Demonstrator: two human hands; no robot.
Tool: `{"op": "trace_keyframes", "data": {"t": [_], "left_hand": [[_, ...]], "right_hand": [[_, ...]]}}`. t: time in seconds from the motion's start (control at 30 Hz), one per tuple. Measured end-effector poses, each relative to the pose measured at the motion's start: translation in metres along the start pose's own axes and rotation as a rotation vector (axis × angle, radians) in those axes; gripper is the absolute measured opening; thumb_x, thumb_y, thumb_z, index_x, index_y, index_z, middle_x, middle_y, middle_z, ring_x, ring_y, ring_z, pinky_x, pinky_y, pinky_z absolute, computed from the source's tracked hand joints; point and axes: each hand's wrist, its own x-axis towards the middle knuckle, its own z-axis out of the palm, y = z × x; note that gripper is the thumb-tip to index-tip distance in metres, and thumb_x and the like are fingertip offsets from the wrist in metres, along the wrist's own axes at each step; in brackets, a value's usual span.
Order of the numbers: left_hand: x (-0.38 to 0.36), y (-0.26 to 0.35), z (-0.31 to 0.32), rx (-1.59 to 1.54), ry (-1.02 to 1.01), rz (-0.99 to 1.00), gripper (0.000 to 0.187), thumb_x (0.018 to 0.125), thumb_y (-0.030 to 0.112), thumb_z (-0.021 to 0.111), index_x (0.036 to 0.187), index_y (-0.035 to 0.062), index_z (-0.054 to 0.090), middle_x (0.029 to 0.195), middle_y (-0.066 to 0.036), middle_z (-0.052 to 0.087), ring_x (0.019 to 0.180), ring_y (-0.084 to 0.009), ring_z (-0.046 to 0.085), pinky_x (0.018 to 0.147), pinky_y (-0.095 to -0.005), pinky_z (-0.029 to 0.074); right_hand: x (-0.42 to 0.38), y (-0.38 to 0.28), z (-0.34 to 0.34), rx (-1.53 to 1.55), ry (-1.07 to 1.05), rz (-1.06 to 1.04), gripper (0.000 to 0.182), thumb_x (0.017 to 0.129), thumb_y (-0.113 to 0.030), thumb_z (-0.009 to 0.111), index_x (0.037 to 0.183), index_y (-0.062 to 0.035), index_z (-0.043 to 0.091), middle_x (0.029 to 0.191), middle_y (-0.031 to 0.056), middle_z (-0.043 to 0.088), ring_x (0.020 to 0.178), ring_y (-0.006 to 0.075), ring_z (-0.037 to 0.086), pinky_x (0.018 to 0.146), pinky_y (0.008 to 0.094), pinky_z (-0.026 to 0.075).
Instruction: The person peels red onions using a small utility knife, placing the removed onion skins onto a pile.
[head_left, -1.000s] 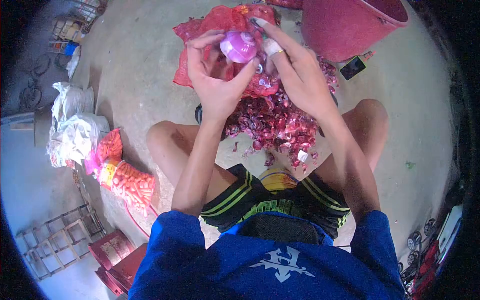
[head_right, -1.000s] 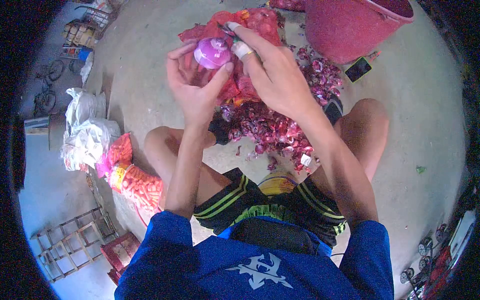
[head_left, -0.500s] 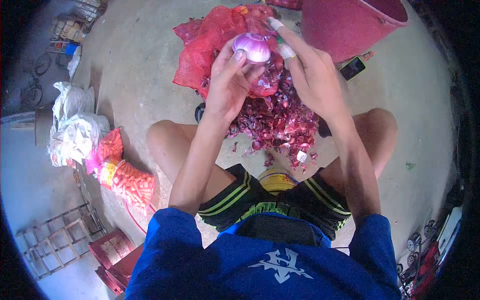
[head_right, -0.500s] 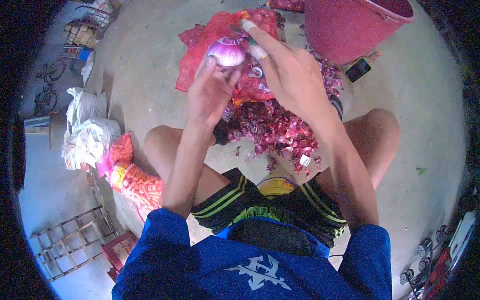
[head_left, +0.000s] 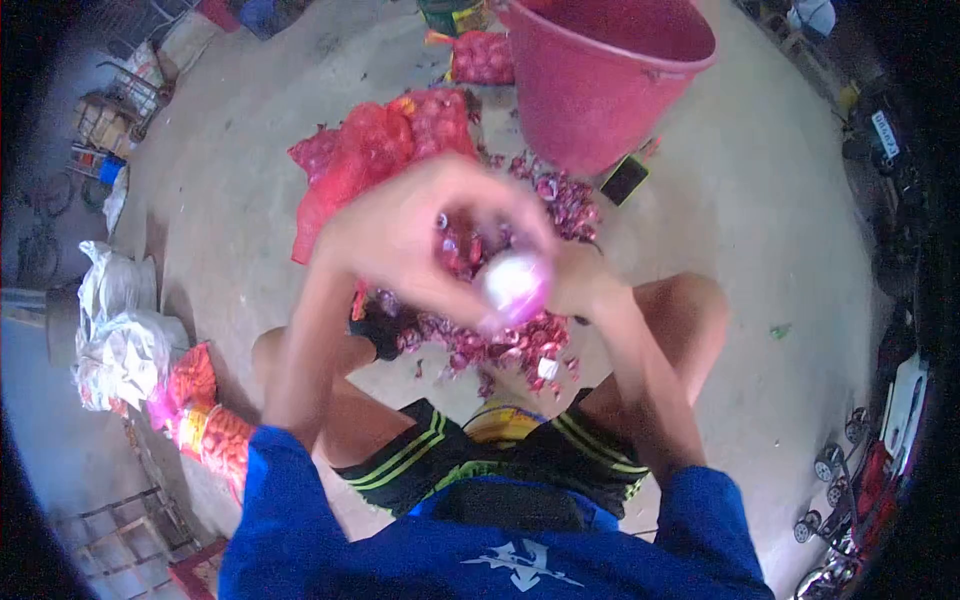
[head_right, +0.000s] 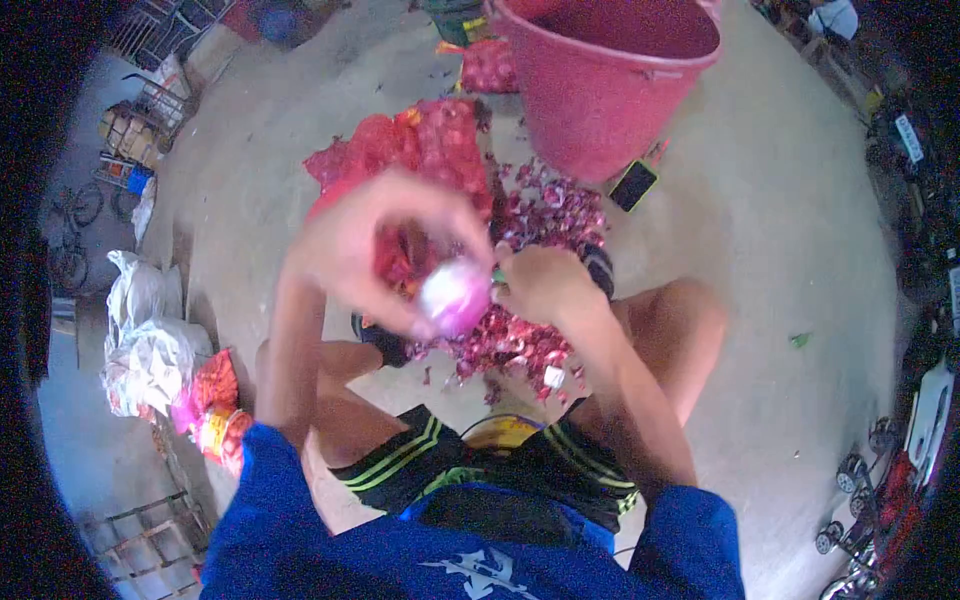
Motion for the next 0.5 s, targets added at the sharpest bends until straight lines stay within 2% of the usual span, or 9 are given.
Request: {"op": "trace_keyframes", "data": {"t": [0.1,0.17,0.23,0.27,0.33,0.4,0.43,0.47,0.5], "left_hand": [[0.085,0.006,-0.042,0.357,0.152,0.154,0.048,0.077,0.027,0.090,0.116,0.0036,0.075,0.111,-0.008,0.076,0.105,-0.0174,0.071,0.095,-0.0334,0.055],[0.126,0.031,-0.062,0.469,0.427,0.154,0.055,0.087,0.026,0.084,0.131,0.0005,0.063,0.119,-0.013,0.074,0.116,-0.0239,0.069,0.097,-0.0398,0.057],[0.143,-0.007,-0.081,0.834,0.779,0.324,0.052,0.083,0.022,0.085,0.127,0.0002,0.065,0.119,-0.014,0.074,0.115,-0.0253,0.069,0.098,-0.0396,0.056],[0.135,-0.024,-0.087,0.837,0.782,0.291,0.052,0.083,0.022,0.085,0.127,0.0002,0.065,0.119,-0.014,0.074,0.115,-0.0253,0.069,0.098,-0.0396,0.056],[0.110,-0.065,-0.091,0.340,0.855,0.090,0.059,0.078,0.020,0.087,0.128,0.0001,0.065,0.123,-0.016,0.072,0.117,-0.0285,0.069,0.102,-0.0413,0.054],[0.051,-0.148,-0.086,0.659,0.915,-0.033,0.040,0.087,0.027,0.083,0.117,0.0015,0.074,0.113,-0.007,0.076,0.107,-0.0153,0.069,0.097,-0.0334,0.054],[0.019,-0.167,-0.065,0.515,0.890,-0.206,0.042,0.091,0.031,0.081,0.121,0.0025,0.074,0.118,-0.008,0.077,0.110,-0.0174,0.071,0.099,-0.0351,0.054],[-0.014,-0.221,-0.059,0.732,0.870,-0.204,0.039,0.091,0.029,0.079,0.121,0.0042,0.075,0.120,-0.012,0.076,0.113,-0.0248,0.072,0.099,-0.0392,0.055],[-0.046,-0.250,-0.040,0.779,0.856,-0.310,0.038,0.083,0.023,0.080,0.117,0.0059,0.074,0.114,-0.017,0.076,0.108,-0.0364,0.072,0.096,-0.0417,0.056]], "right_hand": [[0.004,-0.014,-0.017,-0.068,0.005,-0.012,0.050,0.095,-0.037,0.066,0.129,-0.0008,0.059,0.102,0.0259,0.072,0.100,0.0450,0.071,0.089,0.0557,0.056],[0.006,-0.021,-0.033,-0.070,-0.123,0.104,0.050,0.096,-0.036,0.065,0.130,0.0003,0.058,0.106,0.0271,0.072,0.102,0.0446,0.070,0.090,0.0551,0.056],[0.006,-0.011,-0.030,-0.058,-0.122,0.065,0.052,0.097,-0.037,0.065,0.132,0.0006,0.056,0.107,0.0272,0.071,0.102,0.0450,0.070,0.091,0.0555,0.056],[0.006,-0.009,-0.036,-0.071,-0.080,0.058,0.053,0.097,-0.037,0.064,0.133,0.0011,0.055,0.107,0.0269,0.071,0.103,0.0454,0.070,0.090,0.0558,0.056],[-0.002,-0.004,-0.038,-0.093,0.005,0.065,0.055,0.098,-0.037,0.063,0.136,0.0007,0.054,0.107,0.0269,0.072,0.103,0.0462,0.069,0.089,0.0566,0.055],[-0.009,0.005,-0.042,-0.095,0.044,0.078,0.056,0.098,-0.038,0.063,0.139,-0.0002,0.053,0.107,0.0270,0.072,0.104,0.0465,0.069,0.088,0.0569,0.055],[-0.012,0.010,-0.043,-0.079,0.089,0.084,0.057,0.099,-0.038,0.063,0.142,-0.0017,0.052,0.106,0.0277,0.071,0.103,0.0464,0.069,0.087,0.0569,0.055],[-0.014,0.013,-0.045,-0.068,0.134,0.090,0.059,0.099,-0.038,0.062,0.145,-0.0032,0.052,0.106,0.0284,0.071,0.101,0.0464,0.069,0.087,0.0570,0.054],[-0.014,0.014,-0.049,-0.064,0.117,0.079,0.059,0.099,-0.038,0.062,0.145,-0.0032,0.052,0.106,0.0284,0.071,0.101,0.0464,0.069,0.087,0.0570,0.054]]}}
